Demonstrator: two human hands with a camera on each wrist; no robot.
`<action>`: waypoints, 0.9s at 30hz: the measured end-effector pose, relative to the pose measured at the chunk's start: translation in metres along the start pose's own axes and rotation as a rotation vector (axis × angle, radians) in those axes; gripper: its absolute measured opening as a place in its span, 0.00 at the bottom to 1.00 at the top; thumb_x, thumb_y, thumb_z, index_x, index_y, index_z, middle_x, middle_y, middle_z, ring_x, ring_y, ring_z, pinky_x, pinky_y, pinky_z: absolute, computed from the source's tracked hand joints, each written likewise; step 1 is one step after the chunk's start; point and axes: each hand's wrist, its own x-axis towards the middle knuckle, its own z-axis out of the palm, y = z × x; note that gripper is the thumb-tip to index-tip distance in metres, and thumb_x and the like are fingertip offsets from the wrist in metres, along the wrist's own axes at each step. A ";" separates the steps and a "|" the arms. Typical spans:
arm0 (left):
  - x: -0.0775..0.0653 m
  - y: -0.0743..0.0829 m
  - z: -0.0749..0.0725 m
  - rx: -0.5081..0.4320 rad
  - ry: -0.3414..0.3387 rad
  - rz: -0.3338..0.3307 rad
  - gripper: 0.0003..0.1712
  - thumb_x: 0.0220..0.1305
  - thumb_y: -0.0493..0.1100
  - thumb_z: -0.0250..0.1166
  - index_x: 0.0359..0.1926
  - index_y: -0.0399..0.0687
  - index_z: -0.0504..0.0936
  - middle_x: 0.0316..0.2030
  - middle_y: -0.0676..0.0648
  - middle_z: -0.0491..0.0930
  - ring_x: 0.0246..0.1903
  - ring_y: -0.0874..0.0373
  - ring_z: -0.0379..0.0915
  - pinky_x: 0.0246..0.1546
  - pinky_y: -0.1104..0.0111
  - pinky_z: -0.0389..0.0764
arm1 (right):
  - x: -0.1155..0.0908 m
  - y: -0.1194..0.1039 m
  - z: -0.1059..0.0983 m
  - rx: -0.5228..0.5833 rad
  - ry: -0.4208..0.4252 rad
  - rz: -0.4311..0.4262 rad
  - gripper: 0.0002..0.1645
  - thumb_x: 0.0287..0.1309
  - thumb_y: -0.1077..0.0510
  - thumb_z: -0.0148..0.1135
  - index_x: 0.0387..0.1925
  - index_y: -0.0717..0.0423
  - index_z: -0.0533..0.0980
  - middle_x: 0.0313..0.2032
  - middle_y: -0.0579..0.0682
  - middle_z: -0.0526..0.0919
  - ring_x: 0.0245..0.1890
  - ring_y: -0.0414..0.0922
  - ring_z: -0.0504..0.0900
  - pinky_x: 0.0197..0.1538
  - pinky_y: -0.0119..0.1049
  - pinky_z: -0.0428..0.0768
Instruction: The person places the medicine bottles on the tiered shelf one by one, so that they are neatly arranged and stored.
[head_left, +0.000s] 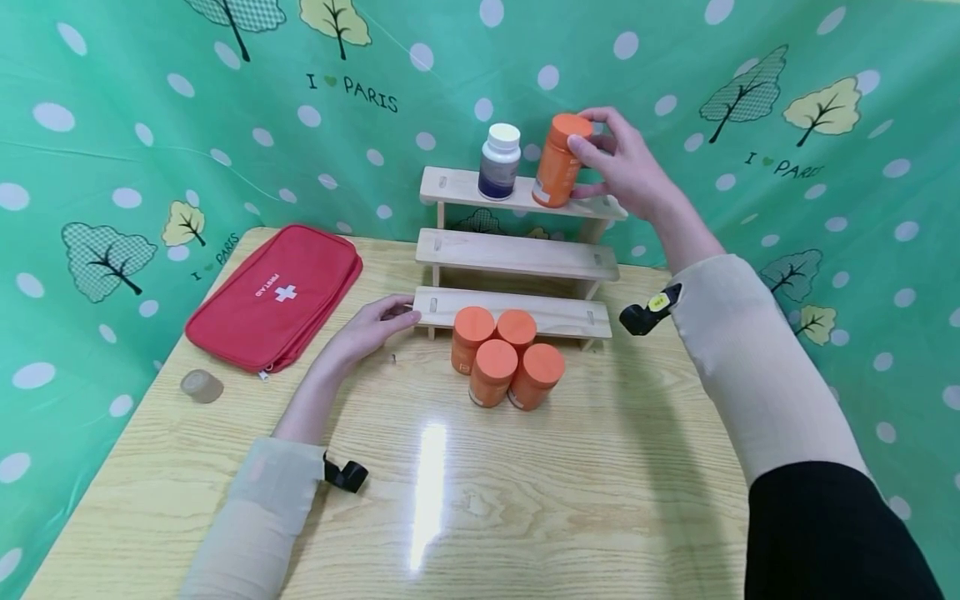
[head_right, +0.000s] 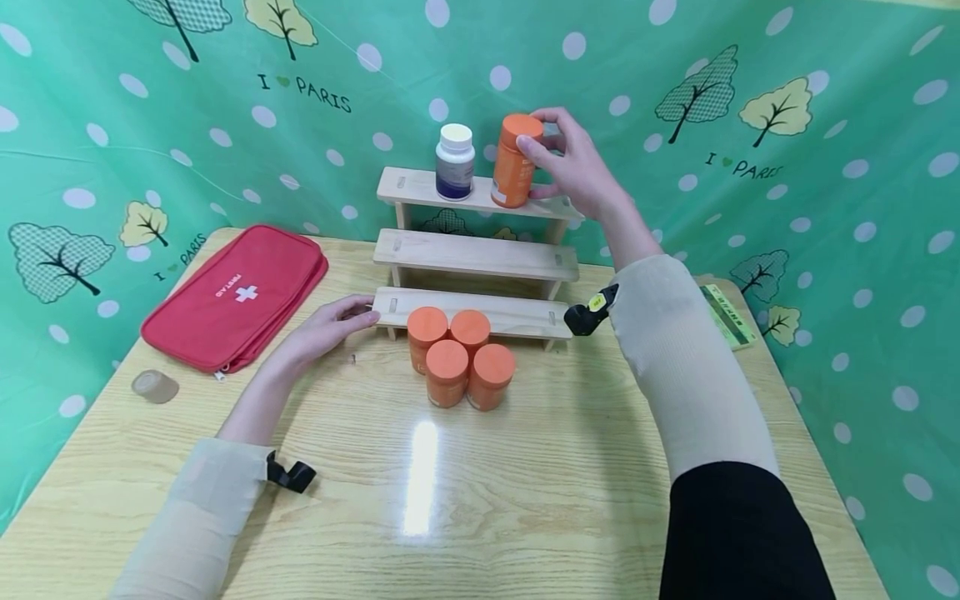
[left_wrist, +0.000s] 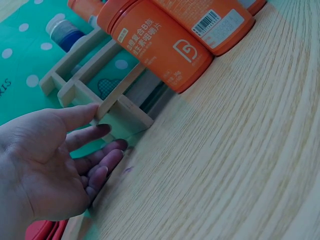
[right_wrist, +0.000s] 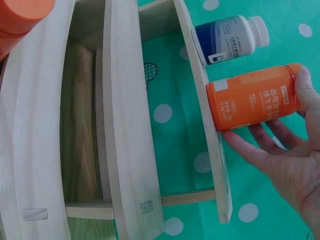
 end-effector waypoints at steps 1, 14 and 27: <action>0.000 0.000 0.000 0.001 0.000 0.000 0.33 0.76 0.53 0.60 0.74 0.44 0.68 0.65 0.36 0.74 0.65 0.44 0.67 0.65 0.53 0.68 | 0.000 0.000 0.000 0.002 -0.001 0.000 0.28 0.73 0.46 0.57 0.70 0.39 0.62 0.69 0.52 0.69 0.71 0.56 0.69 0.48 0.47 0.88; 0.000 0.000 0.000 0.005 -0.005 -0.009 0.34 0.76 0.54 0.60 0.75 0.44 0.67 0.67 0.36 0.73 0.67 0.43 0.67 0.67 0.52 0.67 | 0.000 0.002 0.003 -0.026 0.007 0.019 0.32 0.73 0.44 0.57 0.72 0.36 0.59 0.72 0.55 0.67 0.71 0.54 0.69 0.52 0.51 0.85; 0.000 0.001 0.000 -0.010 -0.015 -0.030 0.36 0.76 0.55 0.60 0.76 0.45 0.65 0.69 0.36 0.71 0.68 0.43 0.65 0.69 0.50 0.65 | -0.017 0.010 -0.004 0.027 0.141 -0.045 0.33 0.72 0.42 0.59 0.73 0.36 0.63 0.70 0.54 0.72 0.65 0.53 0.75 0.65 0.56 0.79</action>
